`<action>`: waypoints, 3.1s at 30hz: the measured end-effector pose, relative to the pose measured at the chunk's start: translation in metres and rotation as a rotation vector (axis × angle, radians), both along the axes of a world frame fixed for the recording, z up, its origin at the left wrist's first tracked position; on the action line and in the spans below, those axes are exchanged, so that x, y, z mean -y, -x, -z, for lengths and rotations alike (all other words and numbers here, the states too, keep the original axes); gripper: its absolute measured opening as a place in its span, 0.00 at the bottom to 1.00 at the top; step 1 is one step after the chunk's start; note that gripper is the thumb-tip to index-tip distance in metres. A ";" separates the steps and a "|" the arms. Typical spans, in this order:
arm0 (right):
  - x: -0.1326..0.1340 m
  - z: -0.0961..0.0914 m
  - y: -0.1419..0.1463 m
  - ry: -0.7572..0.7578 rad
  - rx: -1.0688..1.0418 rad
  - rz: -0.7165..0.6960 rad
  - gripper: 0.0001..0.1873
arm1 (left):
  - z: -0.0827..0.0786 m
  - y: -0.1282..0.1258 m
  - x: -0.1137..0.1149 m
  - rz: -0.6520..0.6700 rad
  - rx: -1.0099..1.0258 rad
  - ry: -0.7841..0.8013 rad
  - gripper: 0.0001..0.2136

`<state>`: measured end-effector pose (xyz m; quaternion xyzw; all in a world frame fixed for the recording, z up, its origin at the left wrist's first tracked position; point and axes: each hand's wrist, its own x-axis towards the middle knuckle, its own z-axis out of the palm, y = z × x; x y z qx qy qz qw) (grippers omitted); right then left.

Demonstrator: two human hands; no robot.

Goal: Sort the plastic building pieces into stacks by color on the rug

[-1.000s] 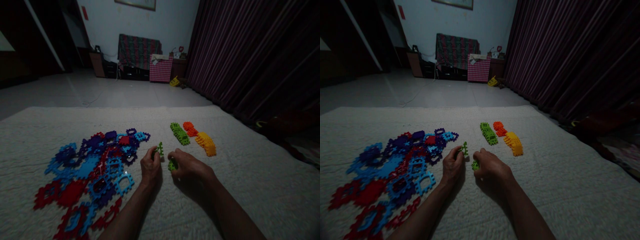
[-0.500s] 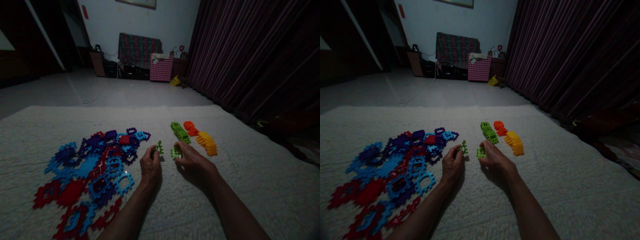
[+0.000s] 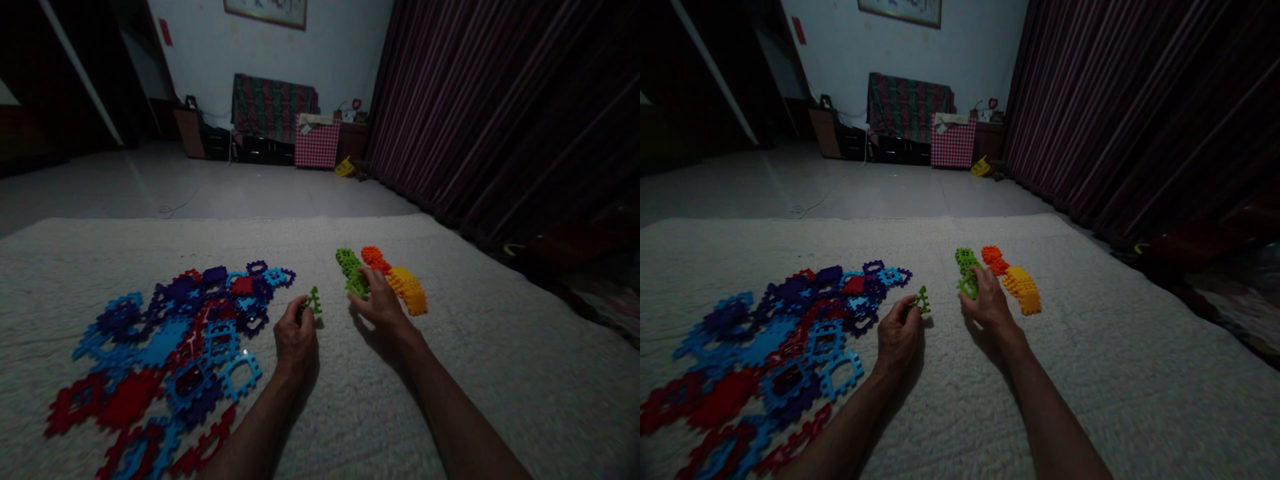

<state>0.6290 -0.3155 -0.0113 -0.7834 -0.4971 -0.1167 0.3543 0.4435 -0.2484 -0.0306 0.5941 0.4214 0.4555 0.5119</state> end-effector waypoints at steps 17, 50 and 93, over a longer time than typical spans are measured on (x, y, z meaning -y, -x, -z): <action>-0.011 0.028 -0.011 -0.062 -0.022 0.352 0.30 | 0.004 0.001 -0.003 0.012 -0.059 -0.040 0.15; -0.021 0.010 0.053 -0.103 -0.441 -0.597 0.22 | -0.005 0.002 -0.008 0.113 0.316 0.260 0.19; -0.002 0.028 -0.010 -0.083 -0.072 0.373 0.31 | -0.005 -0.001 -0.001 0.222 0.235 0.215 0.22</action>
